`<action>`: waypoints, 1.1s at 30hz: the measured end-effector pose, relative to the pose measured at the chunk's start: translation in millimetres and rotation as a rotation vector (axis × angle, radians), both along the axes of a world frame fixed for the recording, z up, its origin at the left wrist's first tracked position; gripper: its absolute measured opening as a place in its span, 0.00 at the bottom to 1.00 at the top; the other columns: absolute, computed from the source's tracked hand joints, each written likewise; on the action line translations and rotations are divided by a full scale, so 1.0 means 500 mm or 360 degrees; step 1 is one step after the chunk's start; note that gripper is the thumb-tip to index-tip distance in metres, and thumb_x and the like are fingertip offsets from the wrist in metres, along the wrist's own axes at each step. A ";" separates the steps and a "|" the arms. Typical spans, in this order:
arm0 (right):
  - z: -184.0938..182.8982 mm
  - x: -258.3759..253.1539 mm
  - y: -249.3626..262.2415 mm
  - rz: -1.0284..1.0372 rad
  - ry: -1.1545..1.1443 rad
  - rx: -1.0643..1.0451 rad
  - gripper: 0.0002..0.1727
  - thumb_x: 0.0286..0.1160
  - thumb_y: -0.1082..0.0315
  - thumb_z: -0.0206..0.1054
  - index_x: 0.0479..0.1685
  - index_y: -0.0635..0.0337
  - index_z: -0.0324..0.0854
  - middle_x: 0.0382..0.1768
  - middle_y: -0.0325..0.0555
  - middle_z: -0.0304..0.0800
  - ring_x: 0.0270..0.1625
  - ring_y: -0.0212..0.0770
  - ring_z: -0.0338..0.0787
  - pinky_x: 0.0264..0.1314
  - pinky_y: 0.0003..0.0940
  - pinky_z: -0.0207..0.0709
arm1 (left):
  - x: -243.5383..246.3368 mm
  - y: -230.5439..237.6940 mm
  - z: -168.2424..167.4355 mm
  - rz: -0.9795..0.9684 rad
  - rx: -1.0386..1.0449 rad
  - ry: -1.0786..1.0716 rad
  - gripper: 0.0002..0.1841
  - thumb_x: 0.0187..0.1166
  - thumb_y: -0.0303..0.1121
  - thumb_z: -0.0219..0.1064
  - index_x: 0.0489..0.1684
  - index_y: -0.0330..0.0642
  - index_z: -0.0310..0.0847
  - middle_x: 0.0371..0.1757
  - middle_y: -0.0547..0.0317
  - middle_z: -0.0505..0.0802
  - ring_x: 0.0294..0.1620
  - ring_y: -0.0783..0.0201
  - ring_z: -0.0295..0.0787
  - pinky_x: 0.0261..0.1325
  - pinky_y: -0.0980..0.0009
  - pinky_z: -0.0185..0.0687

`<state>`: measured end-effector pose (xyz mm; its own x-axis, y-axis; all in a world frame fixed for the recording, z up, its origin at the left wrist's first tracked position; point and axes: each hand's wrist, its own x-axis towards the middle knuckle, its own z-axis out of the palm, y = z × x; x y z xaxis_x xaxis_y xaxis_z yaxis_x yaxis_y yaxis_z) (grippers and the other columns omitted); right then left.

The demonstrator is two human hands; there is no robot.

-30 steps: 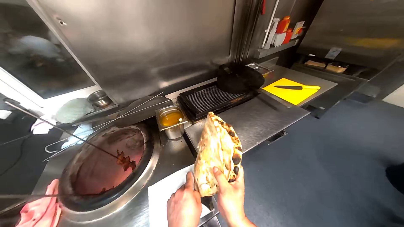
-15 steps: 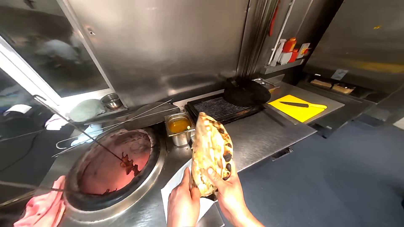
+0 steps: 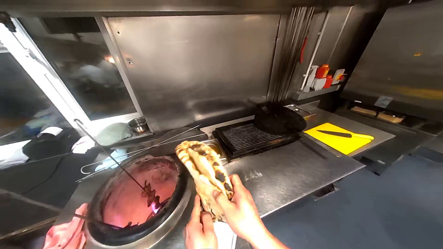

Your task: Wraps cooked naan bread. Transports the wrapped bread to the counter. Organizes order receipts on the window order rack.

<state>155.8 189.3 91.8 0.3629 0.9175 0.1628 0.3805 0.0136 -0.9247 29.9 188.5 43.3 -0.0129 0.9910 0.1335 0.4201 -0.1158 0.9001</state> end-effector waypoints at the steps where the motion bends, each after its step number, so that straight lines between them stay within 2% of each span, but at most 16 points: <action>1: 0.003 0.000 0.005 -0.0070 0.0095 0.0035 0.23 0.68 0.51 0.70 0.58 0.53 0.77 0.40 0.37 0.90 0.43 0.32 0.92 0.46 0.36 0.88 | -0.004 -0.003 0.002 0.0008 0.0084 0.0036 0.32 0.75 0.23 0.53 0.85 0.33 0.69 0.45 0.41 0.96 0.41 0.51 0.94 0.51 0.47 0.87; 4: -0.005 -0.003 0.009 -0.0147 0.0227 0.0169 0.25 0.70 0.51 0.69 0.62 0.55 0.75 0.38 0.37 0.91 0.40 0.31 0.93 0.42 0.35 0.90 | -0.008 -0.002 -0.004 0.0084 0.0328 0.0019 0.32 0.74 0.23 0.52 0.85 0.29 0.66 0.31 0.47 0.92 0.26 0.60 0.85 0.38 0.57 0.85; 6: -0.034 -0.014 0.002 -0.0122 0.0152 0.0357 0.25 0.71 0.51 0.70 0.60 0.57 0.76 0.41 0.37 0.91 0.43 0.29 0.93 0.48 0.33 0.91 | -0.007 0.005 -0.011 0.0165 0.0410 -0.0052 0.32 0.75 0.23 0.51 0.85 0.29 0.66 0.35 0.46 0.93 0.28 0.63 0.86 0.40 0.60 0.86; 8: -0.063 -0.027 -0.011 -0.0057 0.0078 0.0508 0.24 0.74 0.53 0.70 0.60 0.61 0.76 0.48 0.41 0.90 0.55 0.31 0.90 0.75 0.42 0.79 | -0.002 0.013 -0.029 0.0196 0.0495 -0.0167 0.31 0.76 0.22 0.51 0.85 0.27 0.65 0.53 0.37 0.94 0.44 0.61 0.93 0.54 0.61 0.87; 11: -0.093 -0.048 -0.028 0.0009 0.0036 0.0572 0.23 0.74 0.59 0.72 0.61 0.65 0.76 0.54 0.49 0.90 0.59 0.36 0.89 0.71 0.44 0.80 | 0.007 0.016 -0.057 0.0155 0.0615 -0.0421 0.29 0.79 0.19 0.50 0.83 0.18 0.62 0.76 0.27 0.82 0.73 0.57 0.86 0.78 0.66 0.78; 13: -0.108 -0.052 -0.034 0.0106 -0.0059 0.0599 0.19 0.76 0.61 0.71 0.57 0.64 0.76 0.64 0.51 0.89 0.77 0.43 0.82 0.89 0.67 0.56 | 0.007 0.015 -0.063 0.0158 0.0614 -0.0546 0.28 0.78 0.17 0.50 0.81 0.12 0.60 0.74 0.23 0.81 0.74 0.58 0.85 0.79 0.69 0.76; 14: -0.115 -0.049 -0.035 0.0131 -0.0138 0.0612 0.18 0.75 0.60 0.73 0.54 0.63 0.78 0.68 0.52 0.87 0.84 0.49 0.75 0.89 0.76 0.45 | 0.005 0.014 -0.064 0.0168 0.0580 -0.0577 0.28 0.78 0.17 0.50 0.80 0.11 0.60 0.72 0.22 0.82 0.71 0.60 0.87 0.77 0.71 0.77; 16: -0.114 -0.037 -0.040 0.0178 -0.0286 0.0513 0.18 0.70 0.53 0.77 0.47 0.56 0.83 0.86 0.54 0.70 0.94 0.64 0.52 0.87 0.80 0.38 | -0.005 0.012 -0.072 0.0155 0.0487 -0.0621 0.29 0.78 0.17 0.50 0.81 0.12 0.58 0.72 0.22 0.82 0.70 0.61 0.87 0.77 0.71 0.77; 18: -0.098 -0.020 -0.051 0.0323 -0.0244 0.0193 0.24 0.63 0.47 0.81 0.46 0.55 0.83 0.95 0.62 0.40 0.96 0.66 0.37 0.93 0.65 0.46 | -0.014 0.010 -0.088 0.0130 0.0432 -0.0681 0.29 0.80 0.17 0.48 0.83 0.13 0.56 0.75 0.22 0.80 0.72 0.61 0.86 0.78 0.70 0.76; 19: -0.091 -0.012 -0.054 0.0425 -0.0134 0.0004 0.26 0.58 0.48 0.83 0.49 0.54 0.82 0.96 0.60 0.38 0.96 0.60 0.42 0.92 0.56 0.55 | -0.018 0.008 -0.095 0.0123 0.0408 -0.0707 0.29 0.80 0.17 0.47 0.84 0.15 0.56 0.75 0.24 0.80 0.71 0.62 0.86 0.78 0.71 0.77; 22: -0.090 0.020 -0.047 0.0760 0.0162 -0.0258 0.26 0.52 0.65 0.84 0.54 0.54 0.81 0.85 0.50 0.67 0.84 0.41 0.73 0.78 0.42 0.78 | -0.030 0.000 -0.107 0.0112 0.0376 -0.0771 0.29 0.81 0.17 0.46 0.85 0.16 0.56 0.76 0.27 0.81 0.70 0.65 0.87 0.76 0.71 0.78; 24: -0.089 0.021 -0.044 0.0829 0.0227 -0.0241 0.26 0.50 0.71 0.81 0.54 0.53 0.81 0.69 0.43 0.82 0.66 0.35 0.86 0.64 0.39 0.85 | -0.035 -0.003 -0.103 0.0093 0.0392 -0.0812 0.29 0.80 0.16 0.47 0.84 0.14 0.54 0.75 0.27 0.81 0.70 0.68 0.87 0.76 0.74 0.78; 27: -0.090 0.002 -0.052 0.0694 0.0374 -0.0034 0.23 0.51 0.76 0.76 0.52 0.54 0.81 0.57 0.38 0.90 0.55 0.33 0.91 0.54 0.36 0.89 | -0.044 -0.002 -0.078 0.0036 0.0377 -0.0822 0.33 0.76 0.15 0.49 0.86 0.14 0.47 0.70 0.31 0.85 0.66 0.71 0.88 0.74 0.75 0.79; 29: -0.096 -0.006 -0.055 0.0534 0.0525 0.0082 0.20 0.53 0.75 0.69 0.51 0.56 0.80 0.44 0.40 0.91 0.45 0.36 0.92 0.44 0.38 0.89 | -0.048 -0.001 -0.053 0.0073 0.0314 -0.0749 0.32 0.73 0.16 0.53 0.82 0.16 0.55 0.47 0.48 0.93 0.46 0.76 0.90 0.57 0.75 0.86; 30: -0.099 -0.005 -0.055 0.0509 0.0596 0.0119 0.19 0.54 0.75 0.68 0.50 0.57 0.80 0.42 0.40 0.91 0.43 0.36 0.92 0.43 0.38 0.88 | -0.052 -0.003 -0.044 0.0057 0.0265 -0.0680 0.30 0.72 0.16 0.54 0.79 0.16 0.61 0.42 0.51 0.94 0.42 0.77 0.91 0.54 0.75 0.88; 33: -0.112 0.021 -0.054 0.0763 0.0777 0.0150 0.23 0.49 0.76 0.70 0.51 0.57 0.79 0.53 0.43 0.90 0.52 0.38 0.91 0.50 0.39 0.88 | -0.057 -0.009 -0.041 0.0026 0.0217 -0.0468 0.26 0.74 0.18 0.54 0.74 0.18 0.72 0.43 0.47 0.95 0.40 0.73 0.91 0.52 0.72 0.88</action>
